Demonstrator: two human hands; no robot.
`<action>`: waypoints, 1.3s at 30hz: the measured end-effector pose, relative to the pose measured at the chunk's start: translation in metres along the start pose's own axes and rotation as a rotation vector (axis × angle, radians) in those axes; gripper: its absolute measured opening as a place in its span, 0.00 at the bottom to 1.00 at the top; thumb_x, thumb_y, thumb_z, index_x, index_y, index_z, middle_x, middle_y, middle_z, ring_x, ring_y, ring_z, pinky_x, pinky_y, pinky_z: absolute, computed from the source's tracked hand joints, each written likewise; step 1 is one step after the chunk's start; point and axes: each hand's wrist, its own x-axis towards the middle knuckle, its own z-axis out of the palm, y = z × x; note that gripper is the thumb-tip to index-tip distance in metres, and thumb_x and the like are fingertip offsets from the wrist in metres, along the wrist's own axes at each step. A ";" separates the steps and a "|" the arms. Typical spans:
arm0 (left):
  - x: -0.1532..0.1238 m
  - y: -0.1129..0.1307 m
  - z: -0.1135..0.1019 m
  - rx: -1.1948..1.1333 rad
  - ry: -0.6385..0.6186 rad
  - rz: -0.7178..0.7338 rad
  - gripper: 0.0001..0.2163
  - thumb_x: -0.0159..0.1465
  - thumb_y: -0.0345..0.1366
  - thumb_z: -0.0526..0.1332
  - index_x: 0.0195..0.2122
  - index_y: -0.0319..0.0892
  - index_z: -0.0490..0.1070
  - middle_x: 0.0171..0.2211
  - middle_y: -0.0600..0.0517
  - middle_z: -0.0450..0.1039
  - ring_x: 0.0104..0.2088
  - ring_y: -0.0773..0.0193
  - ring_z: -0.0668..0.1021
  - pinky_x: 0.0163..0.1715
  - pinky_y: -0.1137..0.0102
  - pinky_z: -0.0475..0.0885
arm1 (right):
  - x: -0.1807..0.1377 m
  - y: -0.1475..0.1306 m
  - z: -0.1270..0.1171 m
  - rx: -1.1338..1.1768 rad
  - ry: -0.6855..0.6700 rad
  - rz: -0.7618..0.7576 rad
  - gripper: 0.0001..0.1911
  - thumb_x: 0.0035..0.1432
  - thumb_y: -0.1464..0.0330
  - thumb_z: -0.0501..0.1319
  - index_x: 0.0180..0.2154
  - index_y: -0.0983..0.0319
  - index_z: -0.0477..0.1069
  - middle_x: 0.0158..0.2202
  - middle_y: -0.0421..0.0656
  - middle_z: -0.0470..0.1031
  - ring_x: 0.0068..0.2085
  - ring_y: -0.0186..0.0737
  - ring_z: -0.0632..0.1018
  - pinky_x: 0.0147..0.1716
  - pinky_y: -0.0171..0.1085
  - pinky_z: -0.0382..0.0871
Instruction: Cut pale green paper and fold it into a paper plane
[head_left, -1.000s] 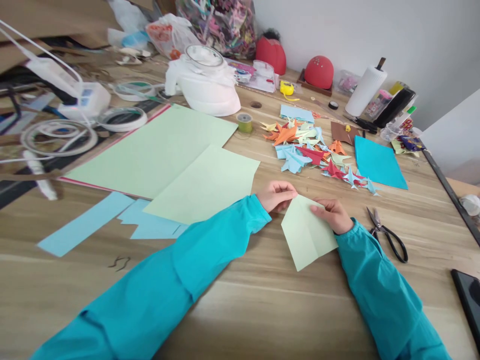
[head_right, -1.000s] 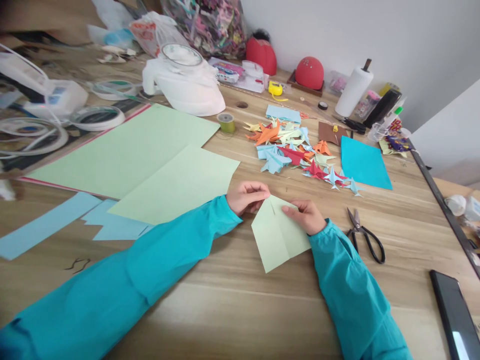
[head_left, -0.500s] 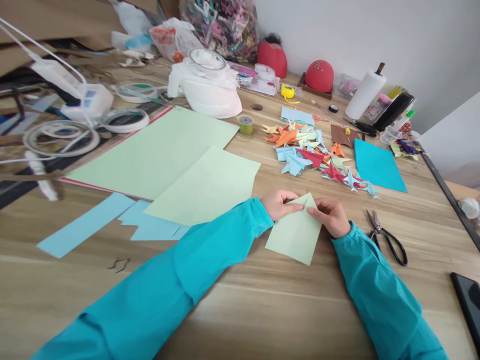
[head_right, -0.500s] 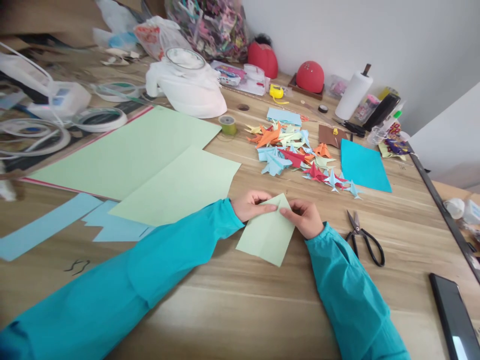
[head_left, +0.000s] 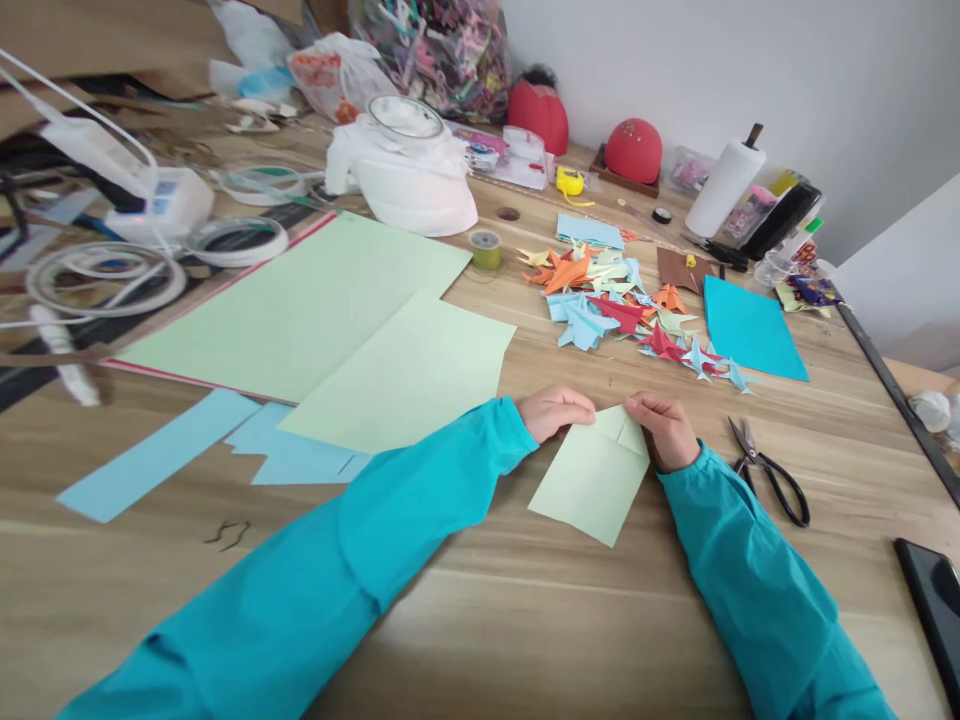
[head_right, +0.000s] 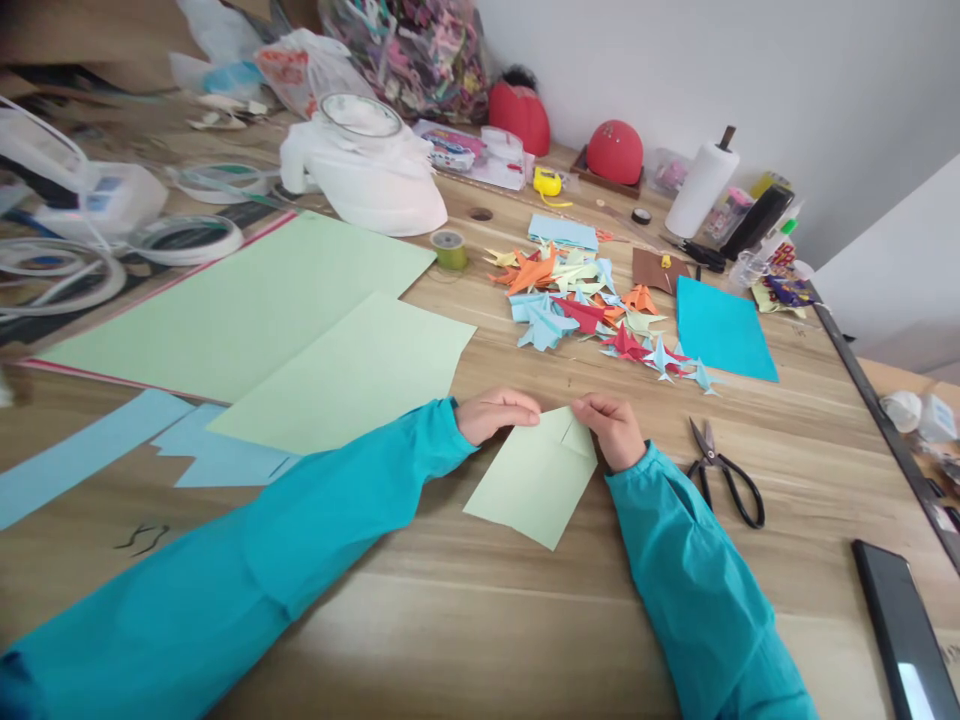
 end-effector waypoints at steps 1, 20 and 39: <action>0.000 0.000 -0.001 -0.024 0.003 -0.001 0.11 0.47 0.43 0.59 0.18 0.39 0.68 0.13 0.57 0.62 0.17 0.71 0.63 0.17 0.73 0.55 | 0.001 0.000 -0.001 0.042 0.027 0.010 0.19 0.41 0.53 0.68 0.21 0.62 0.71 0.18 0.38 0.67 0.21 0.33 0.67 0.21 0.33 0.60; -0.004 0.007 0.013 0.485 0.111 0.151 0.27 0.50 0.48 0.64 0.11 0.41 0.47 0.13 0.61 0.41 0.17 0.75 0.49 0.17 0.72 0.43 | -0.008 -0.010 0.014 -0.471 -0.121 -0.355 0.26 0.52 0.47 0.57 0.18 0.62 0.67 0.18 0.39 0.64 0.25 0.33 0.66 0.26 0.35 0.61; 0.001 0.003 0.012 0.114 0.310 0.057 0.15 0.50 0.45 0.65 0.19 0.36 0.70 0.16 0.56 0.66 0.18 0.72 0.66 0.17 0.75 0.59 | -0.006 -0.002 0.004 -0.313 0.088 -0.227 0.21 0.48 0.51 0.63 0.23 0.63 0.72 0.19 0.39 0.69 0.21 0.31 0.66 0.19 0.32 0.58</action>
